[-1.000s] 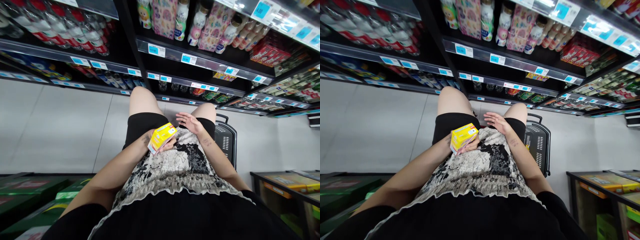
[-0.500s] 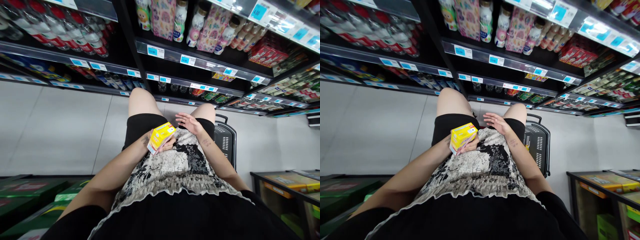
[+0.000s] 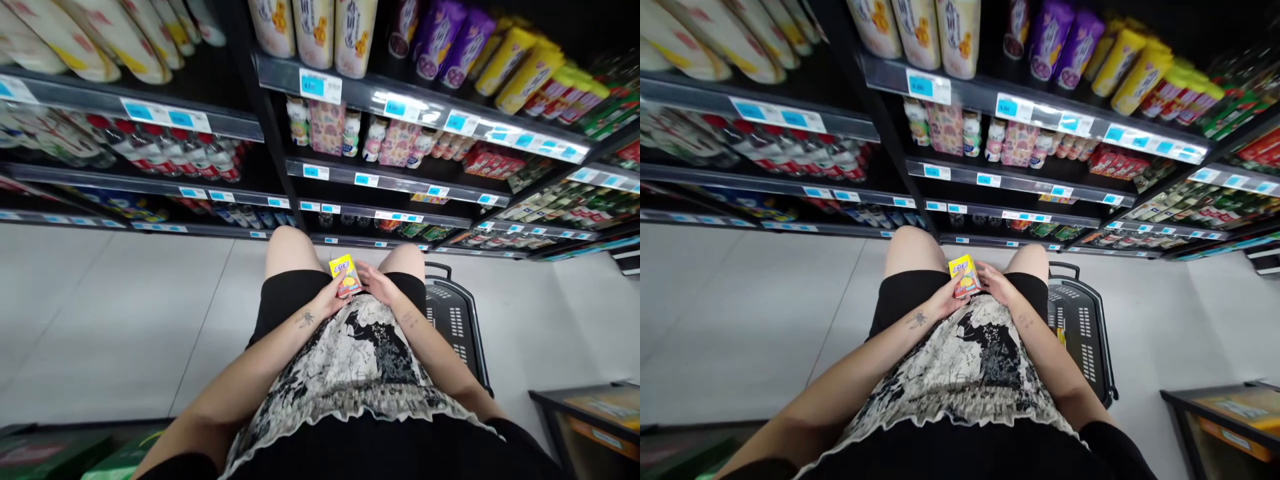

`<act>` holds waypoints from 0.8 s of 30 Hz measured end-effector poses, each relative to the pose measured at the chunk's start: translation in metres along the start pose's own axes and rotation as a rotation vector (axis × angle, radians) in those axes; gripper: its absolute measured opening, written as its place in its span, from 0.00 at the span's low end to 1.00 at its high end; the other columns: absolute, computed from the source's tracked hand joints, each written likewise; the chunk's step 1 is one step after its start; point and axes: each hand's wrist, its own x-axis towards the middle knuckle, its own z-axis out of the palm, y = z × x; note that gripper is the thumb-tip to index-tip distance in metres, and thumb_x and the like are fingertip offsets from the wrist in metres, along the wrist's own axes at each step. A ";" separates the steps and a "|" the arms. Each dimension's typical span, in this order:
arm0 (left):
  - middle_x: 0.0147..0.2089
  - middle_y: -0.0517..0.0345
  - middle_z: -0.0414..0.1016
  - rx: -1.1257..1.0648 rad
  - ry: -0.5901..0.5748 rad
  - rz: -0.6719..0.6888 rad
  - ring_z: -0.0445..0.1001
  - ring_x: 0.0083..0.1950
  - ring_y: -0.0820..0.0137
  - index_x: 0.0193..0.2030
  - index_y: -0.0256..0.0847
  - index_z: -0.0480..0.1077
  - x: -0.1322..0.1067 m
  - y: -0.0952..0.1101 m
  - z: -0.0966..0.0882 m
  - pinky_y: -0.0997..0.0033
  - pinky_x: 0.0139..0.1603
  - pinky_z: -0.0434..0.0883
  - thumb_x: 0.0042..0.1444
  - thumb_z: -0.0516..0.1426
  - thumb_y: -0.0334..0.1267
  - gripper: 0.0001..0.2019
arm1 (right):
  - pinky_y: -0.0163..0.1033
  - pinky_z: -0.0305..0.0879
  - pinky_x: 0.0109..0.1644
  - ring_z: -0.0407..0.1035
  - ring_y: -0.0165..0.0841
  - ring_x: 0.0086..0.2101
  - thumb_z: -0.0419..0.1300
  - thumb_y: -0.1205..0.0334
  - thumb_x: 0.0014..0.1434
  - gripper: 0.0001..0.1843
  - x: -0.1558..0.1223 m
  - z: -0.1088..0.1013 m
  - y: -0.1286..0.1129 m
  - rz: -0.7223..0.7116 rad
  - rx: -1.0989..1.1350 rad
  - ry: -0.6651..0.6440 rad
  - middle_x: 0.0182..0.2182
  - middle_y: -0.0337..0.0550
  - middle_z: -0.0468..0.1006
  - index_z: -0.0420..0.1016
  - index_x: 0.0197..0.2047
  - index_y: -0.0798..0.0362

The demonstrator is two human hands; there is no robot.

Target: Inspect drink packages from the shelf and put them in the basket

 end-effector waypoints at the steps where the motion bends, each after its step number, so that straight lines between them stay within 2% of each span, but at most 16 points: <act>1: 0.39 0.53 0.80 0.003 0.001 0.024 0.78 0.35 0.72 0.52 0.34 0.71 -0.001 0.001 0.003 0.79 0.32 0.72 0.68 0.61 0.42 0.13 | 0.45 0.69 0.54 0.74 0.42 0.51 0.75 0.40 0.49 0.42 0.001 0.002 0.001 -0.006 -0.009 0.009 0.56 0.44 0.78 0.70 0.63 0.44; 4: 0.45 0.49 0.81 0.055 -0.040 0.072 0.80 0.40 0.69 0.55 0.34 0.72 -0.004 0.002 0.004 0.74 0.42 0.76 0.63 0.64 0.31 0.15 | 0.46 0.68 0.59 0.74 0.41 0.51 0.81 0.56 0.40 0.51 0.002 0.007 0.007 -0.058 -0.064 0.015 0.55 0.43 0.77 0.65 0.65 0.44; 7: 0.48 0.45 0.81 0.152 -0.093 0.091 0.80 0.43 0.65 0.55 0.33 0.73 -0.009 -0.002 -0.001 0.69 0.47 0.77 0.57 0.65 0.26 0.18 | 0.47 0.70 0.57 0.74 0.42 0.49 0.82 0.68 0.28 0.52 0.002 0.013 0.014 -0.095 -0.196 0.058 0.50 0.42 0.79 0.67 0.58 0.48; 9: 0.53 0.42 0.81 0.215 -0.159 0.110 0.80 0.47 0.64 0.56 0.33 0.73 -0.011 -0.007 -0.005 0.68 0.49 0.77 0.58 0.66 0.31 0.19 | 0.46 0.71 0.52 0.75 0.41 0.44 0.82 0.67 0.27 0.47 0.003 0.016 0.016 -0.101 -0.234 0.142 0.44 0.40 0.80 0.69 0.52 0.50; 12: 0.59 0.43 0.79 0.353 -0.244 0.144 0.79 0.53 0.62 0.64 0.38 0.71 -0.008 -0.009 -0.012 0.69 0.50 0.76 0.58 0.67 0.46 0.29 | 0.43 0.71 0.50 0.75 0.38 0.40 0.81 0.63 0.30 0.39 0.005 0.017 0.017 -0.134 -0.145 0.226 0.40 0.40 0.81 0.72 0.48 0.51; 14: 0.59 0.44 0.79 0.563 -0.258 0.182 0.79 0.57 0.59 0.66 0.40 0.71 0.000 0.003 -0.013 0.67 0.50 0.76 0.59 0.64 0.55 0.32 | 0.41 0.71 0.48 0.76 0.37 0.39 0.79 0.62 0.33 0.35 0.007 0.017 0.018 -0.149 -0.054 0.260 0.39 0.41 0.82 0.73 0.46 0.53; 15: 0.57 0.44 0.80 0.723 -0.243 0.218 0.79 0.57 0.56 0.63 0.39 0.74 0.005 0.015 -0.013 0.65 0.51 0.76 0.60 0.62 0.59 0.31 | 0.40 0.71 0.47 0.76 0.37 0.38 0.79 0.61 0.34 0.34 0.009 0.017 0.019 -0.149 -0.008 0.280 0.39 0.42 0.83 0.74 0.46 0.53; 17: 0.50 0.44 0.83 1.042 -0.159 0.324 0.79 0.55 0.52 0.50 0.37 0.81 0.015 0.052 -0.010 0.59 0.55 0.76 0.60 0.58 0.60 0.27 | 0.40 0.72 0.43 0.77 0.37 0.36 0.76 0.58 0.36 0.33 0.014 0.016 0.021 -0.113 0.078 0.301 0.36 0.42 0.83 0.73 0.46 0.54; 18: 0.48 0.45 0.83 1.169 -0.094 0.393 0.79 0.55 0.51 0.44 0.37 0.82 0.019 0.075 -0.009 0.57 0.59 0.75 0.60 0.58 0.57 0.24 | 0.40 0.72 0.41 0.78 0.38 0.35 0.75 0.57 0.37 0.33 0.018 0.016 0.022 -0.083 0.118 0.306 0.35 0.43 0.82 0.73 0.47 0.55; 19: 0.50 0.46 0.83 1.234 -0.030 0.467 0.77 0.58 0.51 0.42 0.37 0.82 0.022 0.098 -0.009 0.57 0.64 0.71 0.59 0.58 0.54 0.21 | 0.40 0.72 0.40 0.78 0.39 0.34 0.74 0.56 0.37 0.33 0.021 0.016 0.023 -0.052 0.154 0.309 0.33 0.44 0.82 0.72 0.47 0.55; 20: 0.55 0.46 0.81 1.261 0.040 0.542 0.74 0.63 0.51 0.45 0.38 0.82 0.024 0.121 -0.010 0.56 0.71 0.66 0.58 0.59 0.49 0.18 | 0.39 0.71 0.38 0.78 0.40 0.34 0.74 0.55 0.36 0.33 0.025 0.017 0.023 -0.027 0.183 0.315 0.32 0.44 0.82 0.72 0.47 0.55; 21: 0.62 0.45 0.77 1.283 0.121 0.614 0.68 0.69 0.51 0.51 0.38 0.80 0.026 0.141 -0.014 0.55 0.76 0.58 0.57 0.59 0.45 0.19 | 0.39 0.71 0.37 0.78 0.40 0.33 0.73 0.54 0.36 0.34 0.028 0.018 0.022 -0.009 0.205 0.321 0.32 0.44 0.82 0.72 0.46 0.56; 22: 0.67 0.42 0.71 1.312 0.218 0.658 0.60 0.75 0.48 0.58 0.36 0.77 0.027 0.157 -0.021 0.50 0.80 0.48 0.57 0.58 0.42 0.23 | 0.38 0.70 0.36 0.79 0.41 0.33 0.73 0.54 0.35 0.34 0.030 0.020 0.021 -0.002 0.230 0.333 0.31 0.45 0.81 0.72 0.46 0.56; 23: 0.71 0.36 0.65 1.352 0.350 0.683 0.51 0.78 0.43 0.63 0.32 0.73 0.028 0.169 -0.029 0.42 0.80 0.40 0.57 0.58 0.39 0.27 | 0.37 0.70 0.35 0.79 0.41 0.33 0.72 0.53 0.34 0.33 0.032 0.021 0.019 -0.002 0.258 0.346 0.31 0.46 0.81 0.72 0.45 0.56; 24: 0.74 0.34 0.60 1.456 0.575 0.661 0.48 0.79 0.41 0.68 0.32 0.69 0.030 0.177 -0.039 0.38 0.79 0.42 0.58 0.57 0.42 0.31 | 0.37 0.69 0.35 0.79 0.41 0.34 0.72 0.52 0.33 0.33 0.033 0.023 0.018 -0.006 0.285 0.353 0.31 0.46 0.82 0.73 0.44 0.55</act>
